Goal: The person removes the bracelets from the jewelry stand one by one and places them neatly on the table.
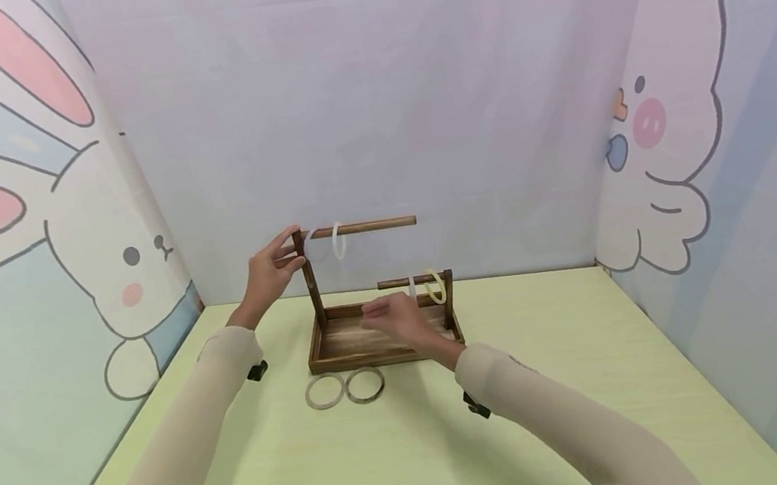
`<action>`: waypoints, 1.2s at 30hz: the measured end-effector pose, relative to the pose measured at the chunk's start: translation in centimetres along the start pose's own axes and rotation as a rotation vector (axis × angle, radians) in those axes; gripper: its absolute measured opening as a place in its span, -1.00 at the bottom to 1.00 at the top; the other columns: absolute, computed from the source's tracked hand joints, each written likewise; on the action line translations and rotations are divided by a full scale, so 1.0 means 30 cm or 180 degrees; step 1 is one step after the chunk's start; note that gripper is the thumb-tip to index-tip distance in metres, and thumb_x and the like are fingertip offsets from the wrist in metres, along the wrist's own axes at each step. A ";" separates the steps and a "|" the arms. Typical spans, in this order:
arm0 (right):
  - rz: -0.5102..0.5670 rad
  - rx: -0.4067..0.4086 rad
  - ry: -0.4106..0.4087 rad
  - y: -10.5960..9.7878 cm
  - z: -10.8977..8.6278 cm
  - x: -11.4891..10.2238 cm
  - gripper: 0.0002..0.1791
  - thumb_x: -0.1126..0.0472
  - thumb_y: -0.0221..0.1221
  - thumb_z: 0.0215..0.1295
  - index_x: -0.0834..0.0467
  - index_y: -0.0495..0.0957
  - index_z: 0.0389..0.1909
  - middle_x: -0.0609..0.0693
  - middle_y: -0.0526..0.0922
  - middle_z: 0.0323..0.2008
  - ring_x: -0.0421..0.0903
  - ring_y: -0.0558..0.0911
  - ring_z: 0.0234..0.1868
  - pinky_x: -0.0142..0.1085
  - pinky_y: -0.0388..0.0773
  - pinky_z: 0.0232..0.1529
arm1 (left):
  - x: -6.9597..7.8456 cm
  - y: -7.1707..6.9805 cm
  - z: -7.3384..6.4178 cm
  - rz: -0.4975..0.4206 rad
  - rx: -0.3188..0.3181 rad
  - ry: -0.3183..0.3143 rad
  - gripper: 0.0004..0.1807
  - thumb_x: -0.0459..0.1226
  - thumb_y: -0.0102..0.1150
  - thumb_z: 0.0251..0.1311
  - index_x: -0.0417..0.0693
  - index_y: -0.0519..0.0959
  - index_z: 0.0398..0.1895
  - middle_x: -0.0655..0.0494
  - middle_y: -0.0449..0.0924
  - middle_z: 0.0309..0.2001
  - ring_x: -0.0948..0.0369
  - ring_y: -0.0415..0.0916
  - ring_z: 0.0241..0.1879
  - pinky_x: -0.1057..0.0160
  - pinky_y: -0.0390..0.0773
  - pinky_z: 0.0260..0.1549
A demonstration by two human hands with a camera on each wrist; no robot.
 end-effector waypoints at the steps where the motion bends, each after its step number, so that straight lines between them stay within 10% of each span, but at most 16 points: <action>1: 0.0028 0.0018 0.0004 0.000 0.005 -0.006 -0.72 0.32 0.39 0.34 0.32 0.73 0.03 0.18 0.80 -0.08 0.04 0.79 -0.04 -0.15 0.78 0.01 | 0.000 0.000 0.000 -0.0007 0.0007 0.0003 -0.28 -0.50 0.31 0.32 0.21 0.46 0.49 -0.22 0.59 0.27 -0.11 0.67 0.14 0.04 0.72 0.10; 36: -0.0200 0.0600 -0.0282 -0.024 0.146 -0.077 -0.67 0.22 0.41 0.35 0.22 0.74 0.08 0.12 0.80 -0.05 0.02 0.79 -0.04 -0.10 0.77 0.02 | -0.004 0.000 -0.005 -0.0029 0.0014 0.0061 -0.28 -0.52 0.28 0.33 0.18 0.46 0.50 -0.21 0.57 0.30 -0.11 0.64 0.19 0.04 0.71 0.11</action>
Point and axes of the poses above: each hand's wrist, its own z-axis towards the middle knuckle, its own y-axis out of the palm, x = y × z, the point moved 1 cm from there along z, towards the middle knuckle
